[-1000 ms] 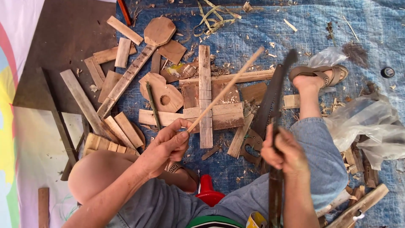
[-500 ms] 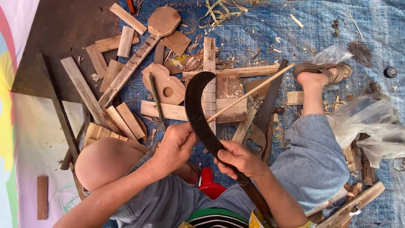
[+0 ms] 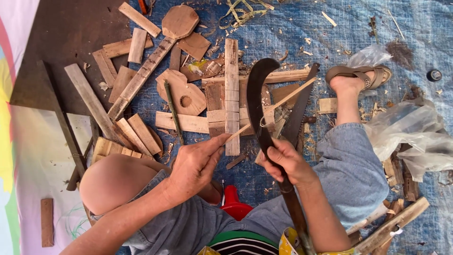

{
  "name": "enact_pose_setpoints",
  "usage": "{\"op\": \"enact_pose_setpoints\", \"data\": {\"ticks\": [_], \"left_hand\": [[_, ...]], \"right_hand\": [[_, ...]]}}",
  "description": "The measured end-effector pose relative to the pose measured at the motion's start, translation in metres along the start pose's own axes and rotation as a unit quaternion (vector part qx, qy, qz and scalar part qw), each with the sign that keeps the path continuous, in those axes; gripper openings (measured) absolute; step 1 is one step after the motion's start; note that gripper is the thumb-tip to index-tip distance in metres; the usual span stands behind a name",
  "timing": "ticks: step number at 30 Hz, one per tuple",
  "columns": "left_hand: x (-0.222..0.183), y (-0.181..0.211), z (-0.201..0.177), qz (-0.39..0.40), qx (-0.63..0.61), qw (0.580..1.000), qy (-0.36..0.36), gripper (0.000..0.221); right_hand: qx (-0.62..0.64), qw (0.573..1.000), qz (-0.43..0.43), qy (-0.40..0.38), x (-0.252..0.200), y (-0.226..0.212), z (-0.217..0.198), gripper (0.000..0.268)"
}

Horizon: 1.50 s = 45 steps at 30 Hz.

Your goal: The person is using a hand saw to cut a wooden board and then uses a sickle to shave and shape a thin wooden stick.

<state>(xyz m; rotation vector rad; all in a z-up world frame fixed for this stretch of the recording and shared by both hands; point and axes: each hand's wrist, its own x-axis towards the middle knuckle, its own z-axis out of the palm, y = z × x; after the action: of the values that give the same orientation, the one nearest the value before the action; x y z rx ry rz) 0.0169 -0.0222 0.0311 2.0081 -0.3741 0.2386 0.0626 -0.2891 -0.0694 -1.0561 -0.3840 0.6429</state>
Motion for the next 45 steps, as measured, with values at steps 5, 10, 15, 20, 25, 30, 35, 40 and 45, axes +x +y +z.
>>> {"op": "enact_pose_setpoints", "data": {"ticks": [5, 10, 15, 20, 25, 30, 35, 40, 45], "left_hand": [[0.003, 0.0, -0.003, -0.006, -0.007, 1.0, -0.011, 0.031], [-0.003, -0.006, -0.014, -0.007, -0.028, 0.999, -0.037, 0.031], [0.001, -0.005, -0.016, -0.029, -0.044, 0.997, -0.054, 0.031], [0.001, -0.012, -0.018, -0.033, -0.071, 0.995, -0.062, 0.034], [-0.003, -0.018, -0.016, -0.045, -0.088, 0.992, -0.078, 0.034], [-0.004, -0.02, -0.02, -0.029, -0.039, 0.996, -0.08, 0.034], [0.003, -0.018, -0.022, -0.029, -0.024, 0.997, -0.069, 0.034], [-0.005, -0.024, -0.03, -0.065, -0.051, 0.995, -0.06, 0.036], [0.006, -0.023, -0.02, -0.128, -0.165, 0.973, -0.1, 0.04]], "right_hand": [[0.011, 0.999, 0.025, -0.022, -0.004, 0.024, -0.001, 0.032], [0.034, 0.998, -0.007, 0.049, -0.013, 0.009, -0.057, 0.035], [-0.006, 0.992, -0.026, 0.123, -0.016, -0.015, -0.068, 0.035], [0.022, 0.995, 0.0, 0.098, -0.02, 0.008, -0.056, 0.035], [0.009, 0.991, -0.033, 0.132, -0.02, -0.012, -0.089, 0.031], [-0.003, 0.989, -0.034, 0.143, -0.016, -0.011, -0.085, 0.032], [-0.044, 0.993, -0.011, 0.109, -0.014, 0.005, -0.071, 0.033], [0.002, 0.983, -0.057, 0.173, -0.027, -0.017, -0.113, 0.027], [0.005, 0.992, -0.014, 0.125, -0.023, -0.006, -0.041, 0.03]]}}
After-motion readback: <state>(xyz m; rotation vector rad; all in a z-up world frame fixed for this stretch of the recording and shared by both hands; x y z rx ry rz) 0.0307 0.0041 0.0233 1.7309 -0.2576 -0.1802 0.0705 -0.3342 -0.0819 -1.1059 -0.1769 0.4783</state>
